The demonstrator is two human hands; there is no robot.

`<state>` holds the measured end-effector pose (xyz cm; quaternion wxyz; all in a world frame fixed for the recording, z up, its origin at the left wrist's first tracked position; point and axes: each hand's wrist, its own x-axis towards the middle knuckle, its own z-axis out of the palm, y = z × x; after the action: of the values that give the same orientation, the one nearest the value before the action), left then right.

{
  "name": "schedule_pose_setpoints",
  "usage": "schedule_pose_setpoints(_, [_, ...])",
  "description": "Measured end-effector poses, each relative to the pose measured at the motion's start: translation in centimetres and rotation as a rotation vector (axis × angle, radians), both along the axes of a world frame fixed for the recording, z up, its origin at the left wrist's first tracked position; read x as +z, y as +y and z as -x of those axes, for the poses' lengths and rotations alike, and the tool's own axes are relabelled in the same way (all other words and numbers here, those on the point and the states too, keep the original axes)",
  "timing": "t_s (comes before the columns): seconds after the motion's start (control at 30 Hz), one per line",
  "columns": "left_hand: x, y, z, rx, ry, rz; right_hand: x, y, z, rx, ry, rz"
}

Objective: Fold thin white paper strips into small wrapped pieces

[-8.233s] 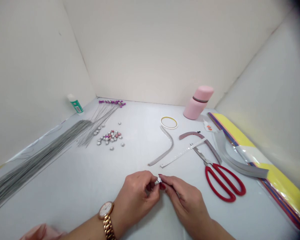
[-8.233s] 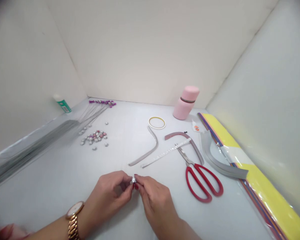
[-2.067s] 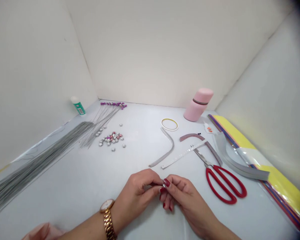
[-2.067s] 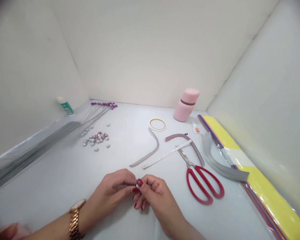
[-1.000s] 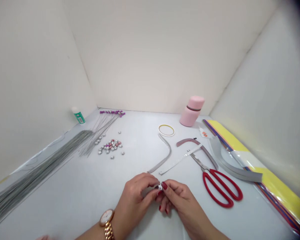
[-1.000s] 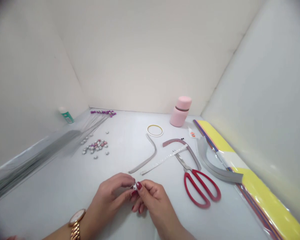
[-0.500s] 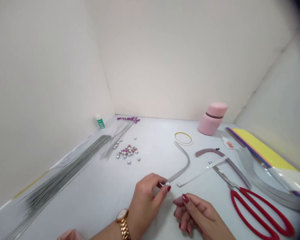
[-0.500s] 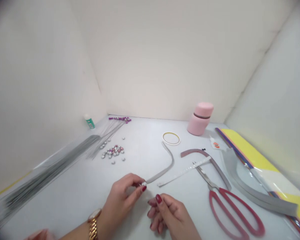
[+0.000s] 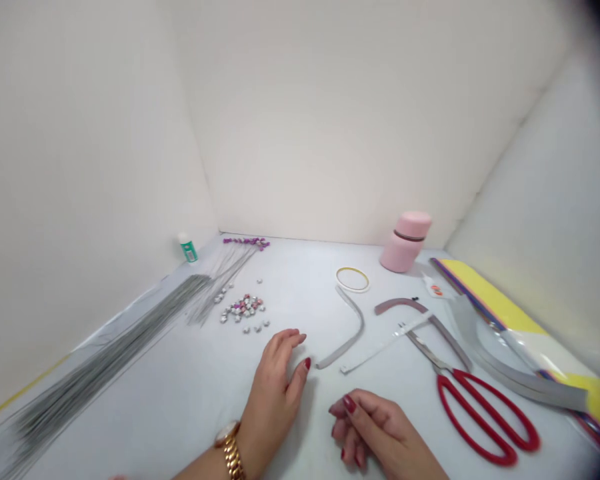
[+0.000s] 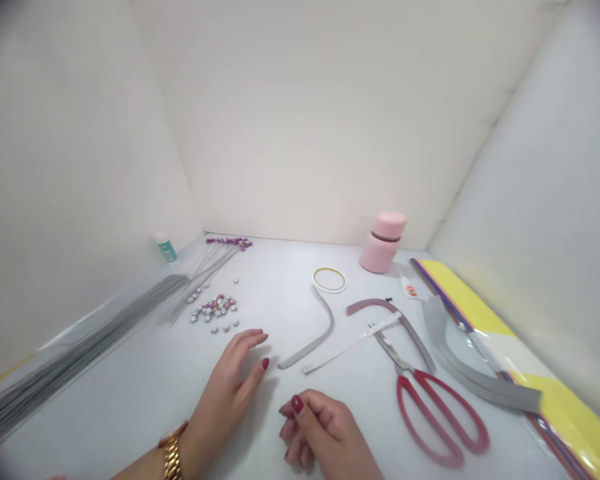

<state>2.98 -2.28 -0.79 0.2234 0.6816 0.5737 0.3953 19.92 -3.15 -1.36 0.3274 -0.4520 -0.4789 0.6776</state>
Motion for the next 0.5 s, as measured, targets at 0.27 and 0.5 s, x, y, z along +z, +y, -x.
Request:
schedule_pose_setpoints(0.27, [-0.1,0.5,-1.5,-0.212,0.262,-0.102,0.5,-0.5,0.2,-0.009,-0.081,-0.148])
schedule_pose_setpoints(0.5, [0.5,2.4,-4.4,-0.292,0.539,-0.241,0.5,0.1,-0.5,-0.181,-0.193,-0.343])
